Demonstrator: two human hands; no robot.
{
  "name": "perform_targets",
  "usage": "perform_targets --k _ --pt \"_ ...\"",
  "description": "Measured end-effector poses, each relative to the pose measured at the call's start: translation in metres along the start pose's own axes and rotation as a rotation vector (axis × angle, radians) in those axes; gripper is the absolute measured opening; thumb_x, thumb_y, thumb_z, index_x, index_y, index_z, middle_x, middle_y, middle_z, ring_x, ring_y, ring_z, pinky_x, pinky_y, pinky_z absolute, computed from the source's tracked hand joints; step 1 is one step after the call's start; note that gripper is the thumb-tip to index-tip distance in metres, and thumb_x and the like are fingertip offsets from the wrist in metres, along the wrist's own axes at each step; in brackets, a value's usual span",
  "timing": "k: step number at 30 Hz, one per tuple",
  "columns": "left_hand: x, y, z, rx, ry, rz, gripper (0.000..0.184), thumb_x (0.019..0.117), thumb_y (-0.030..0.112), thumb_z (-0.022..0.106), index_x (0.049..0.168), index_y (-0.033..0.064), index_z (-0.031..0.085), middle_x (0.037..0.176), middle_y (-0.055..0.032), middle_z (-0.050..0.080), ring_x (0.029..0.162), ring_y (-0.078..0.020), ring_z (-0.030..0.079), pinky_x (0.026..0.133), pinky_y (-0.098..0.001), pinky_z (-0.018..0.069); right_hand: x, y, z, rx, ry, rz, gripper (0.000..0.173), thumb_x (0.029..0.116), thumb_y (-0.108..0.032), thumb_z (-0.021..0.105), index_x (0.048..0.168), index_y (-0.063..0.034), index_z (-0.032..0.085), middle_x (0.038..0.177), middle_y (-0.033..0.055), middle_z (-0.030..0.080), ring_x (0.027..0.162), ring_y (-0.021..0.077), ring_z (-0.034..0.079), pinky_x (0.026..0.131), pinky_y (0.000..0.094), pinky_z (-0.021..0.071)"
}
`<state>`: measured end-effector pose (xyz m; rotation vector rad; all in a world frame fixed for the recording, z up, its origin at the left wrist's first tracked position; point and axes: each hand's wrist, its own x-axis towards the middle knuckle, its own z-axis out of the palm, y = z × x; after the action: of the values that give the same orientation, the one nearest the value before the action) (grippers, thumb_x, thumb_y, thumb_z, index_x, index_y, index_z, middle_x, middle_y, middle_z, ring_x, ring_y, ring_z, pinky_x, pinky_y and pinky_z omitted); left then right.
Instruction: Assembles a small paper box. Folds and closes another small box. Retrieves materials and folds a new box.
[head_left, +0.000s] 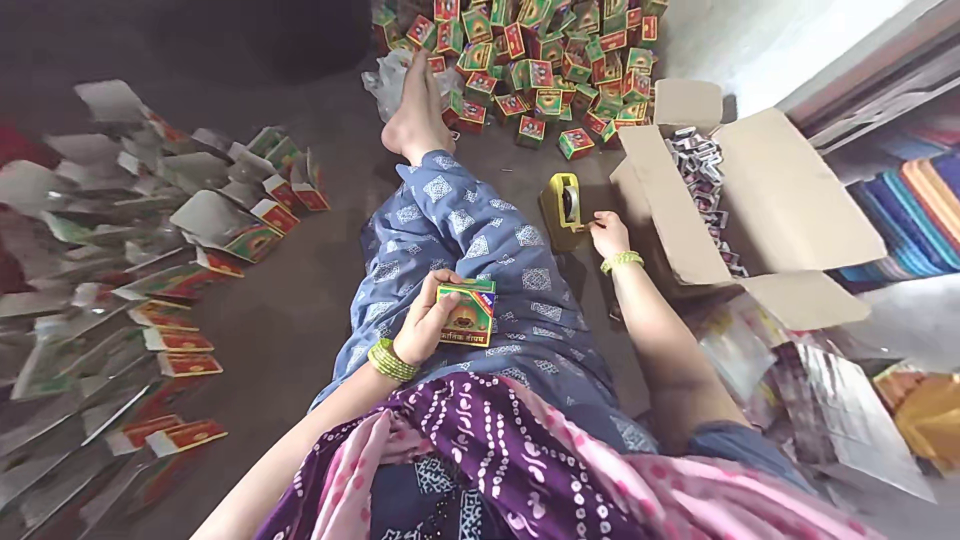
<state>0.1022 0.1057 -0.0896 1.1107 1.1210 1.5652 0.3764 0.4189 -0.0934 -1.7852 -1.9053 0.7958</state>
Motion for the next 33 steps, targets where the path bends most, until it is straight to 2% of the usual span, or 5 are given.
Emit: perform_targets --k 6,15,20,26,33 --pt "0.003 -0.005 -0.002 0.021 0.014 0.040 0.026 0.1034 0.014 0.041 0.126 0.0019 0.046 0.111 -0.0031 0.065 0.095 -0.0107 0.069 0.083 -0.0330 0.0616 0.044 0.015 0.008 -0.087 -0.189 -0.037 0.036 0.1068 -0.021 0.054 0.137 -0.0025 0.061 0.136 0.0209 0.063 0.131 0.0349 0.058 0.113 0.0549 0.0412" --pt "0.003 -0.005 -0.001 0.038 0.009 0.033 0.027 0.1030 0.013 0.041 0.127 0.0014 0.046 0.111 -0.0041 0.066 0.094 -0.0114 0.070 0.082 -0.0332 0.0619 0.052 0.003 0.010 -0.015 -0.135 0.126 0.040 0.0887 -0.023 0.081 0.123 -0.0043 0.072 0.120 0.0187 0.071 0.116 0.0349 0.065 0.104 0.0570 0.0475" --pt "0.002 -0.003 -0.001 0.035 0.018 0.033 0.027 0.1029 0.013 0.042 0.126 0.0017 0.046 0.110 -0.0031 0.067 0.094 -0.0110 0.070 0.082 -0.0331 0.0619 0.033 -0.001 -0.002 0.095 -0.120 0.238 0.035 0.0894 -0.031 0.081 0.119 -0.0119 0.076 0.125 0.0140 0.071 0.122 0.0301 0.062 0.106 0.0553 0.0461" --pt "0.003 -0.005 -0.001 0.029 0.014 0.024 0.027 0.1028 0.014 0.042 0.127 0.0016 0.046 0.112 -0.0045 0.066 0.095 -0.0123 0.070 0.083 -0.0335 0.0616 -0.006 0.008 -0.003 0.128 -0.110 0.313 0.039 0.0914 -0.031 0.078 0.124 -0.0091 0.073 0.128 0.0171 0.068 0.123 0.0320 0.061 0.105 0.0568 0.0458" --pt "0.001 -0.003 0.000 0.033 0.041 0.047 0.026 0.1029 0.013 0.041 0.126 0.0016 0.046 0.111 -0.0048 0.067 0.094 -0.0122 0.070 0.081 -0.0331 0.0621 -0.004 0.023 0.009 0.116 -0.111 0.171 0.034 0.0948 -0.031 0.075 0.117 -0.0051 0.074 0.118 0.0178 0.071 0.115 0.0319 0.065 0.103 0.0552 0.0473"
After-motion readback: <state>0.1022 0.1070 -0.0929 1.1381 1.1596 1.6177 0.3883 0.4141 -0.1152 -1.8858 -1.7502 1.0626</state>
